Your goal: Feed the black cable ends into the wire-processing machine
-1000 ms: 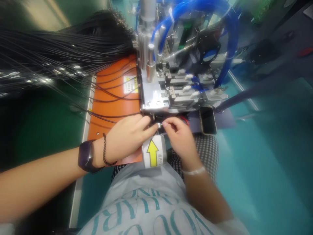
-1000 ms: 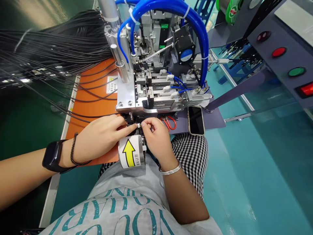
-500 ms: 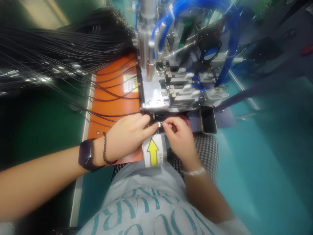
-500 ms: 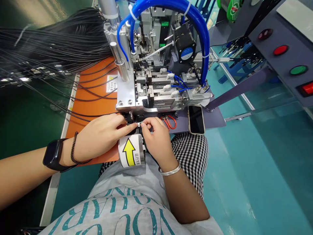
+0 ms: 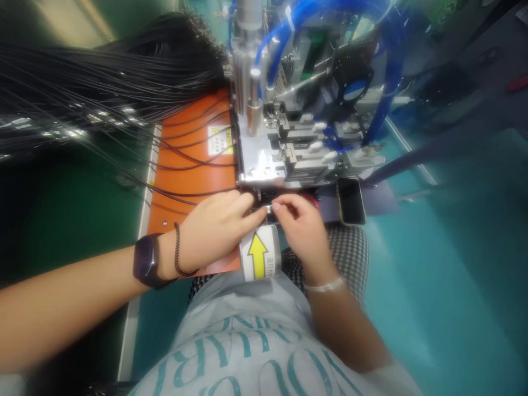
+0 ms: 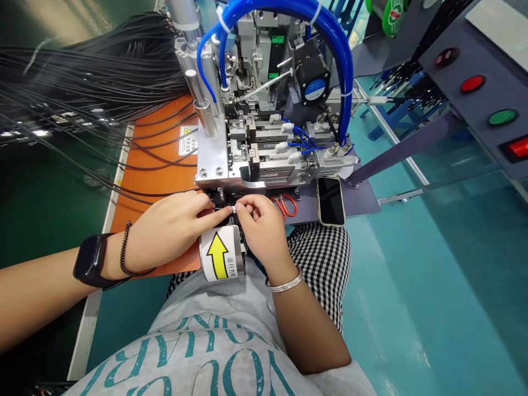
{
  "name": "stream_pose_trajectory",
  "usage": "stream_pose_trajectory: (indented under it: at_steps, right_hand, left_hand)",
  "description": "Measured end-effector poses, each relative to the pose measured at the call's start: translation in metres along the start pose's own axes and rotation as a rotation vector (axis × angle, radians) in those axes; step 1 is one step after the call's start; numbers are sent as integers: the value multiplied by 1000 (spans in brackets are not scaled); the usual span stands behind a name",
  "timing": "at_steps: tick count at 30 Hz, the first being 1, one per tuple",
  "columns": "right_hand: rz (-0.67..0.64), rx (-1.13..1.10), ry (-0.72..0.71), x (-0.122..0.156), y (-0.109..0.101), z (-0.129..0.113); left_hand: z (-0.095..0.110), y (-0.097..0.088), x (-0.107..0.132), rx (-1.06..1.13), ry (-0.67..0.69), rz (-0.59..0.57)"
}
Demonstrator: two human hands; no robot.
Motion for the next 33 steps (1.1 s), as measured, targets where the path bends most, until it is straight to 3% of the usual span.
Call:
stream_pose_trajectory:
  at_steps: [13, 23, 33]
  right_hand:
    - [-22, 78, -75, -4, -1, 5]
    - [-17, 186, -348, -1, -7, -9]
    - [-67, 192, -429, -1, -2, -7]
  left_hand:
    - [-1, 1, 0, 13, -11, -19]
    - [-2, 1, 0, 64, -40, -42]
    - [-1, 0, -1, 50, -43, -38]
Point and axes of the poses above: each hand's wrist, its own x-axis away from the middle knuckle, its own y-axis out of the palm, z = x × y, the point moved 7 cm from there along -x, towards the middle knuckle, and after that the axes turned 11 degrees about y, right-handed, at the moved point
